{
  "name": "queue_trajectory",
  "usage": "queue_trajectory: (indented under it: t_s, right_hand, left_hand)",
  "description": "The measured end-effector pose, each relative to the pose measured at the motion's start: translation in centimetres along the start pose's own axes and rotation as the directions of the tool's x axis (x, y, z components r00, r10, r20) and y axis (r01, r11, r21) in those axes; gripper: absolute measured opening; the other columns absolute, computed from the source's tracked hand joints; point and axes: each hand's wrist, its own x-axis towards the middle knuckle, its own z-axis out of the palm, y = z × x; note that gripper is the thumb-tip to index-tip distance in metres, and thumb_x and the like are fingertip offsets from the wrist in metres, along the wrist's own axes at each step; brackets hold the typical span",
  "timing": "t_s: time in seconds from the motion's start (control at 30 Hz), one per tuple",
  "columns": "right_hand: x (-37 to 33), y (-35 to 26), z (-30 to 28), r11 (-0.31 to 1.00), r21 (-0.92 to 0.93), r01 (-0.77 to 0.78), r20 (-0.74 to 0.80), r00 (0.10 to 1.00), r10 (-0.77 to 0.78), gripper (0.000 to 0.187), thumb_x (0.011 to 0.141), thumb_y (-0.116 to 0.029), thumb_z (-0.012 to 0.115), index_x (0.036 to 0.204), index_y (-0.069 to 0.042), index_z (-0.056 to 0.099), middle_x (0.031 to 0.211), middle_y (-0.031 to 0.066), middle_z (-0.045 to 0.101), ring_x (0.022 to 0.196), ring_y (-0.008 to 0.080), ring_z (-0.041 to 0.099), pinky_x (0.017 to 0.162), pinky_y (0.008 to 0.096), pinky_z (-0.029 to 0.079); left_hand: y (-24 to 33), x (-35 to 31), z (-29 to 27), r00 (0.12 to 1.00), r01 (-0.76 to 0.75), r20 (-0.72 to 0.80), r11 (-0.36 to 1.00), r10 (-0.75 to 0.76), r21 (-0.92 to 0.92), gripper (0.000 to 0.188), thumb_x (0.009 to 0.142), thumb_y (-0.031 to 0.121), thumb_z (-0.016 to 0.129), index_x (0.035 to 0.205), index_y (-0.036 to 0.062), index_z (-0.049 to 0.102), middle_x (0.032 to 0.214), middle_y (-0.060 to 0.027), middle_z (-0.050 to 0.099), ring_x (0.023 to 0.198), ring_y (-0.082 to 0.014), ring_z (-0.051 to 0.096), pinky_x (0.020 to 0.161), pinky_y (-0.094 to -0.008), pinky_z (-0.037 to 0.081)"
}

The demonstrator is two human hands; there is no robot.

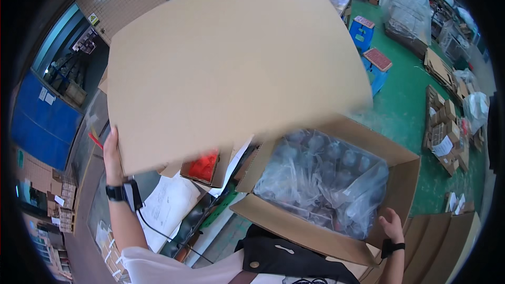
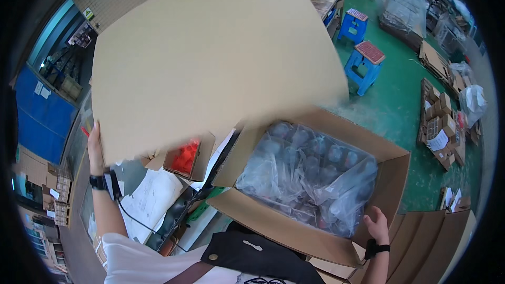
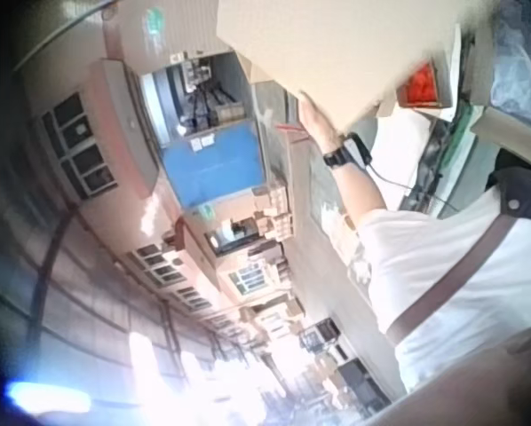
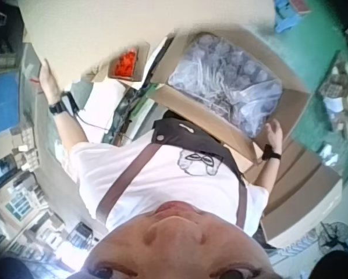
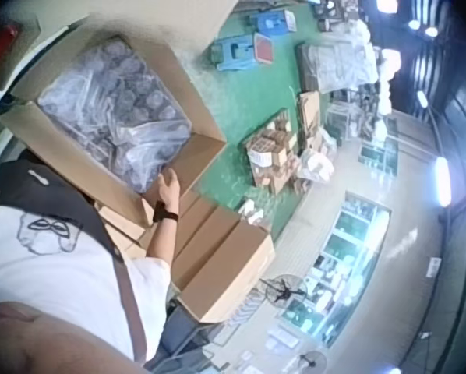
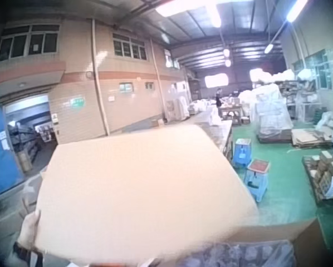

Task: The person packs small cylindrical metal containers into a cardboard box. They place each container into a clear plastic bag, add a red item, and arrange them in a grid inside the box. The person then closes the box and places it on a stack of other boxes.

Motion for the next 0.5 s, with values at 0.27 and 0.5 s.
queue_trajectory:
  t_s: [0.27, 0.5]
  right_hand:
    - [-0.3, -5.1, 0.0, 0.977, -0.176, 0.12, 0.218, 0.973, -0.081, 0.046, 0.079, -0.022, 0.069, 0.118, 0.002, 0.06, 0.106, 0.0228, 0.066, 0.101, 0.0339, 0.064, 0.087, 0.0395, 0.049]
    - [-3.1, -10.8, -2.3, 0.962, -0.261, 0.086, 0.328, 0.945, 0.005, 0.048, 0.083, -0.028, 0.068, 0.122, -0.002, 0.059, 0.104, 0.0244, 0.066, 0.099, 0.0348, 0.065, 0.086, 0.0411, 0.051]
  left_hand:
    - [-13.4, 23.7, -1.4, 0.902, -0.057, -0.432, 0.997, 0.025, -0.061, 0.035, 0.095, 0.045, 0.057, 0.093, 0.0101, 0.056, 0.071, 0.0003, 0.05, 0.053, -0.0177, 0.044, 0.045, -0.0319, 0.042]
    - [-12.0, 19.6, 0.2, 0.633, 0.064, -0.205, 0.213, 0.746, 0.975, 0.069, 0.094, 0.046, 0.056, 0.134, -0.0084, 0.045, 0.123, -0.0264, 0.052, 0.112, -0.0307, 0.054, 0.1, -0.0401, 0.042]
